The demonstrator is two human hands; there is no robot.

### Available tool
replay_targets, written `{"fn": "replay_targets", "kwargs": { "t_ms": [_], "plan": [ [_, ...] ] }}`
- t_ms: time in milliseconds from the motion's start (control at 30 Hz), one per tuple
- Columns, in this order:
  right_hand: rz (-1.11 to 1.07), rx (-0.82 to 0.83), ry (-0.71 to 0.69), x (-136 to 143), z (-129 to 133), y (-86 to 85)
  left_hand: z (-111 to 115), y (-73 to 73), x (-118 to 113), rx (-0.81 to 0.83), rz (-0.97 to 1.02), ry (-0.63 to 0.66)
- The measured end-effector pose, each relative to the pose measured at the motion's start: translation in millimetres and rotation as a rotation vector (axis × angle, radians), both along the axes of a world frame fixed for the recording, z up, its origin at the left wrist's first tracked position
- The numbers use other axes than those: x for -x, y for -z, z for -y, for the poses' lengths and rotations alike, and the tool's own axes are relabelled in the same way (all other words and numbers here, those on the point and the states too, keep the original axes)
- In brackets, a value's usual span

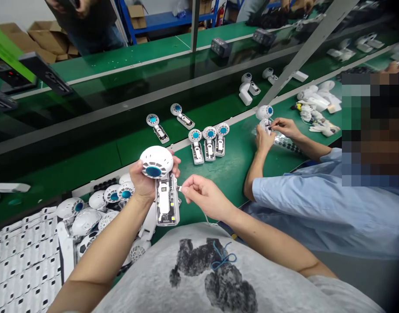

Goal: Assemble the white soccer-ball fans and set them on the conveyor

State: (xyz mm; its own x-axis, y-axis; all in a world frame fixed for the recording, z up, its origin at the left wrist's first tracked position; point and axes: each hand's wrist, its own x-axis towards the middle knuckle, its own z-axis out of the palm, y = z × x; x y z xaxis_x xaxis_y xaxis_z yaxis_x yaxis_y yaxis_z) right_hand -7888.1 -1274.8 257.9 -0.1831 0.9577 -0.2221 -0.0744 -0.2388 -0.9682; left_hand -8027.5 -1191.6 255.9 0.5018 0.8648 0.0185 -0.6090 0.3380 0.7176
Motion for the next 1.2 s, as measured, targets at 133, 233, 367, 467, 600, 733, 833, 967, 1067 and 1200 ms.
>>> {"fn": "replay_targets", "kwargs": {
  "t_ms": [133, 233, 367, 467, 600, 733, 833, 967, 1067, 1200],
  "plan": [
    [0.118, 0.006, -0.045, -2.8, -1.5, 1.5, 0.5, -5.0, -0.7, -0.049, -0.146, -0.018],
    [0.087, 0.035, -0.086, -4.6, -4.9, 1.7, -1.1, -7.9, -2.1, -0.047, -0.230, 0.011],
    [0.007, 0.032, -0.073, -5.2, -6.8, 2.2, -3.1, -5.9, -4.2, -0.008, -0.211, -0.028],
    [0.009, 0.014, -0.091, -4.2, -6.0, 1.7, -1.8, -1.8, -4.8, 0.019, -0.174, -0.036],
    [-0.124, 0.094, -0.161, -1.3, -6.0, -1.3, 0.1, 1.6, -4.1, 0.012, -0.110, -0.039],
    [-0.029, 0.065, -0.118, 0.6, -6.9, -3.0, -0.7, 1.1, -3.7, 0.001, -0.103, -0.064],
    [-0.027, 0.066, -0.104, -0.6, -7.2, -3.2, -1.2, -0.6, -4.8, -0.010, -0.120, -0.072],
    [-0.022, 0.039, -0.139, -3.0, -5.3, -3.0, -0.4, -2.3, -5.3, -0.045, -0.123, -0.065],
    [0.131, -0.008, -0.147, -1.7, -3.1, 0.0, 2.7, -1.2, -2.2, -0.047, -0.177, -0.034],
    [0.208, 0.007, -0.205, 2.8, -2.9, 5.4, 7.5, 4.1, 2.4, -0.004, -0.289, 0.036]
  ]
}}
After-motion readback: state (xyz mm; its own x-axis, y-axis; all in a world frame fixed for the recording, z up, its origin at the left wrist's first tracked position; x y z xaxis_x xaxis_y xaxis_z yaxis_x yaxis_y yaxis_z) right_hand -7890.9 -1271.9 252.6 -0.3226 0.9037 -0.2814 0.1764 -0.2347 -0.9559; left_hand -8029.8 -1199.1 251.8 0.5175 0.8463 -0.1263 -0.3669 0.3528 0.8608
